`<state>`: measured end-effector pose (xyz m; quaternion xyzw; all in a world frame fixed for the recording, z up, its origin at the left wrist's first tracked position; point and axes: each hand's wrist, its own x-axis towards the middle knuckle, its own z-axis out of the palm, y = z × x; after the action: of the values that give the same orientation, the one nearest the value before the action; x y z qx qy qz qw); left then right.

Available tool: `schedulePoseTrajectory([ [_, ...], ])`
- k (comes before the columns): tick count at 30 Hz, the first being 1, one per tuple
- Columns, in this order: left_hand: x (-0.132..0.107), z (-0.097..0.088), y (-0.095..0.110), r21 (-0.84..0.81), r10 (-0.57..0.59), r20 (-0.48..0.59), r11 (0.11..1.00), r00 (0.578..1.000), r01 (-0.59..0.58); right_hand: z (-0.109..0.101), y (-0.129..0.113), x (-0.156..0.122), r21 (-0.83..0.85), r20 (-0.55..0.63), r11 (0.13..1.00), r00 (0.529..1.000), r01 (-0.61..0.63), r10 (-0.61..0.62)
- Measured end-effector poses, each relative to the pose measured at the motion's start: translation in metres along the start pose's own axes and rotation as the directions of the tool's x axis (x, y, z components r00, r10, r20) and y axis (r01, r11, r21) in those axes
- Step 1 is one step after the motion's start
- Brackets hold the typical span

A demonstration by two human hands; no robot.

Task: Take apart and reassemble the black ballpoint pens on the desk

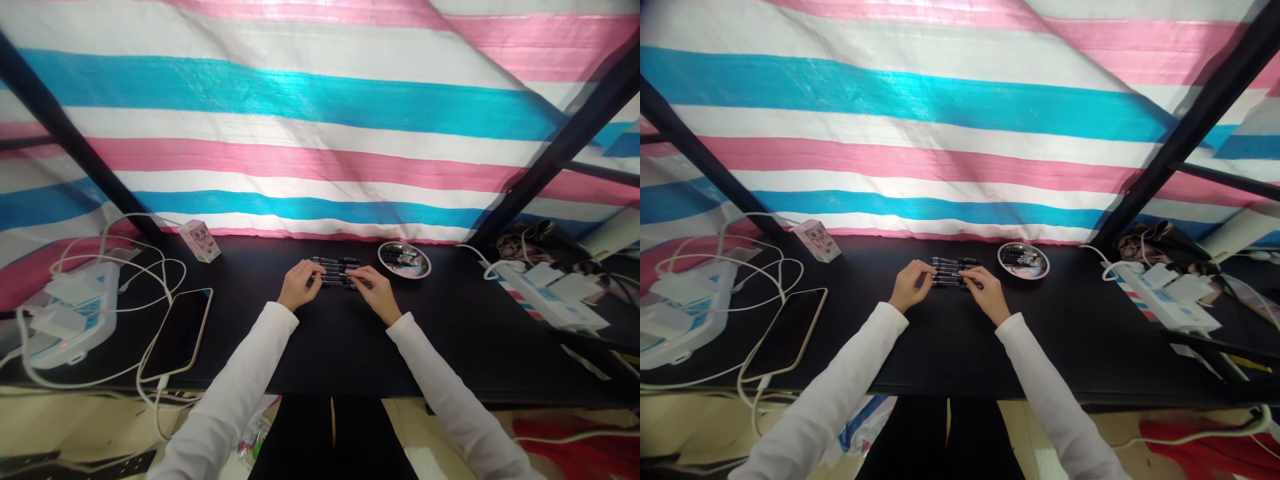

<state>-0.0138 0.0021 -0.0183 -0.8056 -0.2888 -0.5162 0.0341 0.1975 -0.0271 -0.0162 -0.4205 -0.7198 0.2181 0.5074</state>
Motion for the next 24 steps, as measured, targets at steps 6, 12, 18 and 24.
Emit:
schedulePoseTrajectory([
  [6,-0.0001,0.0018,0.0019,-0.033,-0.019,0.056,0.999,0.998,0.021,0.0004,-0.0008,-0.0005,0.046,0.003,0.999,1.0,-0.002,0.002],
  [12,-0.0001,0.0053,0.0013,-0.034,-0.057,0.152,0.997,0.987,0.063,-0.0004,-0.0009,-0.0003,0.082,-0.022,0.995,0.998,-0.049,0.051],
  [18,-0.0005,0.0078,-0.0004,-0.015,-0.089,0.241,0.995,0.967,0.096,0.0003,-0.0013,-0.0006,0.105,-0.005,0.991,0.996,-0.083,0.084],
  [24,-0.001,0.0101,0.0023,-0.077,-0.153,0.313,0.98,0.937,0.186,0.0005,0.0018,0.0012,0.248,-0.03,0.956,0.985,-0.157,0.17],
])
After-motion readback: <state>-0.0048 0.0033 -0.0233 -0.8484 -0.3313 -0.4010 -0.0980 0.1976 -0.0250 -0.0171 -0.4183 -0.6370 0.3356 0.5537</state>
